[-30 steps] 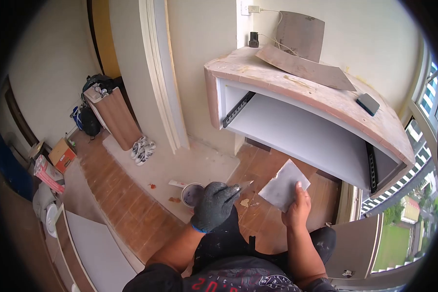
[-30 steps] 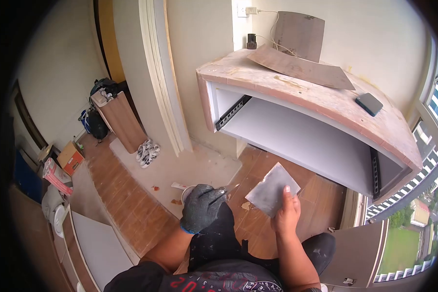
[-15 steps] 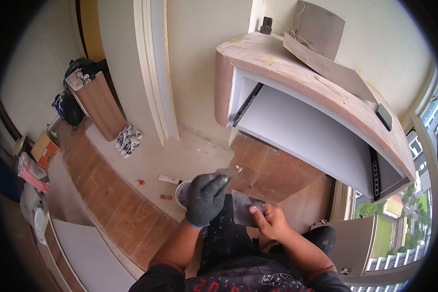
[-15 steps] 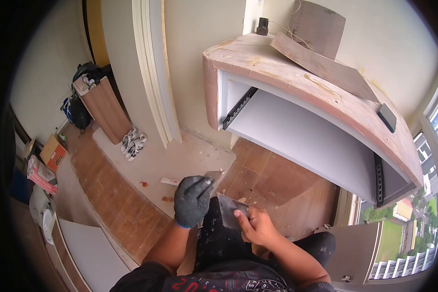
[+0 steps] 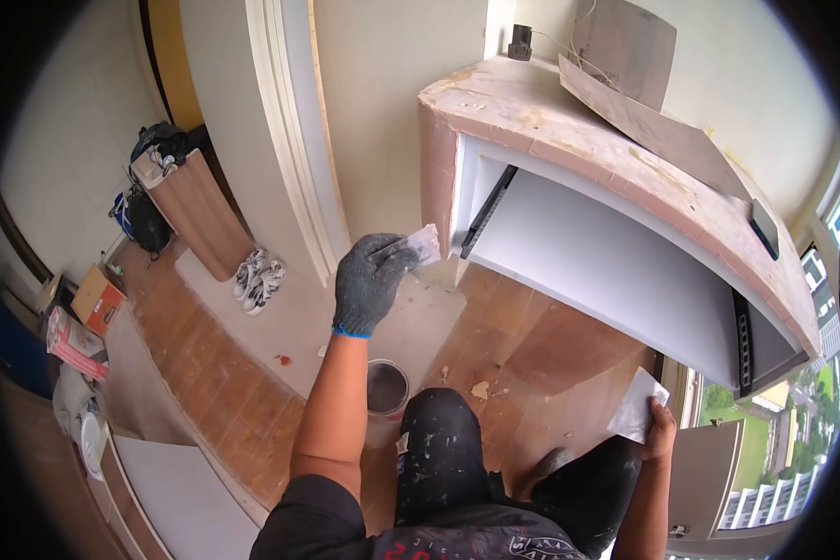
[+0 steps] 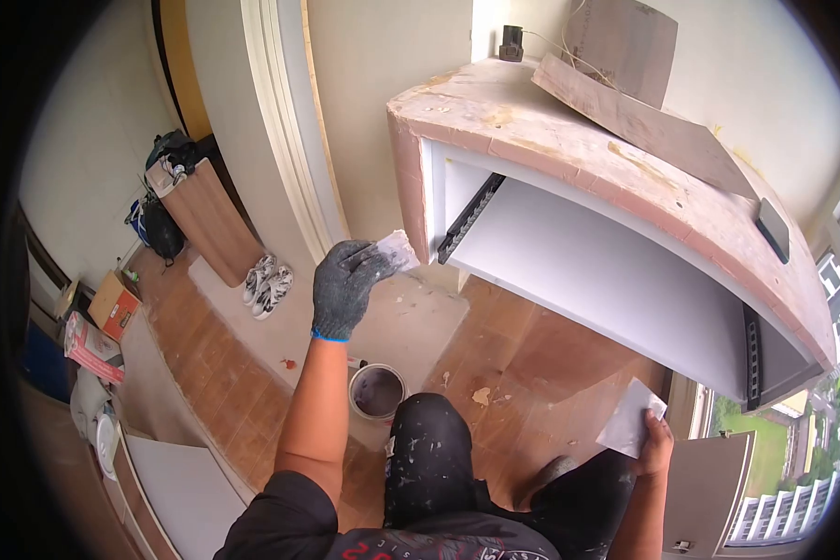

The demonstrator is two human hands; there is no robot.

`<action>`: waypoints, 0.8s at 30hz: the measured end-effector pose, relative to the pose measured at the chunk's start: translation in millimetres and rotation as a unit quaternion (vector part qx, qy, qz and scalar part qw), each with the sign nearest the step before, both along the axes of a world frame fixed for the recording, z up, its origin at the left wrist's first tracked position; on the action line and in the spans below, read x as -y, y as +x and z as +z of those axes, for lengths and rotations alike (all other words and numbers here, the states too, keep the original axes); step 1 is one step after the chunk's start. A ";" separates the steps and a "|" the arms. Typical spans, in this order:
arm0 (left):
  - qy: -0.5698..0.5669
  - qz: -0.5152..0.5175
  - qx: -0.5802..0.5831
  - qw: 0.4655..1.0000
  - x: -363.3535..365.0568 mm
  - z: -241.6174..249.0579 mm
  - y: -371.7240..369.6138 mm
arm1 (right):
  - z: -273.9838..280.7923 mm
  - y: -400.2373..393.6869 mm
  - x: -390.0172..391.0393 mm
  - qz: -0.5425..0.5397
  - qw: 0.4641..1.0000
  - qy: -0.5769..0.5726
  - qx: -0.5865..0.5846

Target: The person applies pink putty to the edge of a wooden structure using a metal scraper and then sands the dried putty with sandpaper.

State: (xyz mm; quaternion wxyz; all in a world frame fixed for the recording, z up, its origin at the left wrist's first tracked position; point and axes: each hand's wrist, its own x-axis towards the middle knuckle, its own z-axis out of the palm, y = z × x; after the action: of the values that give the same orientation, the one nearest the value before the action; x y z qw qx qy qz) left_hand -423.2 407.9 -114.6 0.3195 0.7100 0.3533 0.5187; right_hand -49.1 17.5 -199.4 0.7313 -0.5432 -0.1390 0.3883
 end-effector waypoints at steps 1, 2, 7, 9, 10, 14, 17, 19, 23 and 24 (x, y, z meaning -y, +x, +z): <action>0.051 -0.009 -0.041 0.998 -16.8 -2.1 1.6 | -9.5 5.2 2.6 -0.003 1.000 0.015 -0.017; 0.012 -0.039 -0.017 0.999 -28.9 -4.2 1.2 | -23.0 6.3 2.7 -0.011 0.999 0.026 -0.036; -0.034 -0.096 -0.022 0.995 -58.0 20.6 3.5 | -61.0 24.2 -0.4 0.011 0.998 0.027 -0.051; -0.049 -0.099 -0.036 0.993 -66.6 25.0 5.8 | -60.9 26.7 -2.7 0.022 0.998 0.023 -0.057; -0.058 -0.101 -0.042 0.992 -69.6 26.4 7.6 | -60.9 27.5 -3.7 0.022 0.997 0.029 -0.067; -0.054 -0.093 -0.073 0.992 -70.4 35.3 12.4 | -62.0 30.1 -6.2 0.023 0.995 0.044 -0.087; -0.061 -0.089 -0.052 0.993 -69.0 39.0 17.0 | -66.9 33.5 -8.4 0.027 0.994 0.049 -0.092; -0.067 -0.084 -0.026 0.994 -68.0 38.5 20.3 | -64.9 32.2 -8.7 0.028 0.994 0.049 -0.095; -0.064 -0.060 0.022 0.996 -71.1 27.1 11.1 | -66.9 35.4 -5.7 0.017 0.995 0.042 -0.093; -0.060 -0.065 0.033 0.996 -64.6 29.6 7.0 | -67.2 35.8 -4.8 0.014 0.995 0.043 -0.090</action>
State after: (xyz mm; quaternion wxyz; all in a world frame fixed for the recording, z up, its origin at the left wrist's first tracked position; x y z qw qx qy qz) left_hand -416.1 472.4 -85.0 0.4060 0.6936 0.3263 0.4977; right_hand -13.2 22.4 -266.6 0.7580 -0.4720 -0.0968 0.4396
